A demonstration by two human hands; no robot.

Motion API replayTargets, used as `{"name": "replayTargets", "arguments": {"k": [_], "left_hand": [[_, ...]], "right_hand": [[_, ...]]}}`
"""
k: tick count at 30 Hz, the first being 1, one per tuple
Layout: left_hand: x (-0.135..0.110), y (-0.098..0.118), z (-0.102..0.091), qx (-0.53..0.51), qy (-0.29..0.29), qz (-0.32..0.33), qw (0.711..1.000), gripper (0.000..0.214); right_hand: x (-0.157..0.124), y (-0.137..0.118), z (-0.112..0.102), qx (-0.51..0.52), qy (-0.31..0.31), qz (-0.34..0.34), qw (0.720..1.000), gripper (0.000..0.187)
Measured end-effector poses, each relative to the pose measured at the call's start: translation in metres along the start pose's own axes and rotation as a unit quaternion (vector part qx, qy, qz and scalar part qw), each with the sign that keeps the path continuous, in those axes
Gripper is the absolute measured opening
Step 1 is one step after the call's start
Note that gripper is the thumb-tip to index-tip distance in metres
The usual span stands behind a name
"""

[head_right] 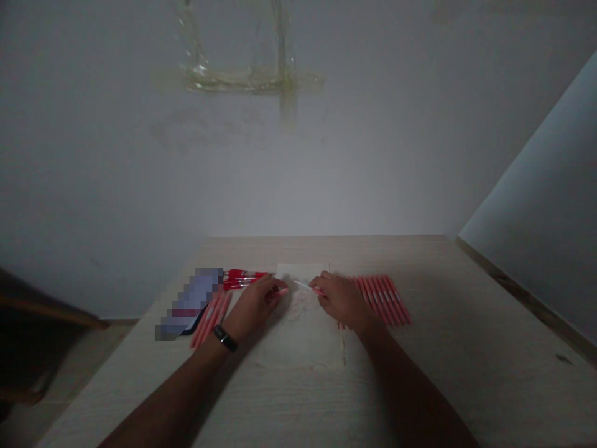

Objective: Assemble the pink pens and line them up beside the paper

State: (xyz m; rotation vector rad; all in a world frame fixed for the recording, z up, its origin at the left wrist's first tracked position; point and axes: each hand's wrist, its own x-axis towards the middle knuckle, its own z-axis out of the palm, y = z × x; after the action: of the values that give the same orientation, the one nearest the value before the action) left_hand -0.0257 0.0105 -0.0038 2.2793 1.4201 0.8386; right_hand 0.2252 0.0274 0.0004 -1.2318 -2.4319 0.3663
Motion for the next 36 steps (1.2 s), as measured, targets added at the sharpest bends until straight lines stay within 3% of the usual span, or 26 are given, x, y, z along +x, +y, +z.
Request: {"name": "replayTargets", "arguments": {"k": [9,27,32,36], "left_hand": [[0.0,-0.005,0.016,-0.063,-0.027,-0.071,0.995,0.027],[-0.001,-0.01,0.025,-0.077,-0.043,-0.072,0.994,0.047],[-0.002,-0.01,0.027,-0.072,-0.023,-0.049,0.996,0.044],[-0.001,-0.004,0.021,-0.054,0.026,-0.032,0.998,0.041]], "right_hand": [[0.0,-0.002,0.001,0.002,0.016,0.013,1.0,0.034],[0.001,-0.004,0.001,0.008,-0.005,0.027,1.0,0.03],[0.001,-0.005,0.001,0.013,0.001,0.024,1.0,0.032],[0.001,-0.007,0.001,0.014,-0.006,0.013,1.0,0.032]]}}
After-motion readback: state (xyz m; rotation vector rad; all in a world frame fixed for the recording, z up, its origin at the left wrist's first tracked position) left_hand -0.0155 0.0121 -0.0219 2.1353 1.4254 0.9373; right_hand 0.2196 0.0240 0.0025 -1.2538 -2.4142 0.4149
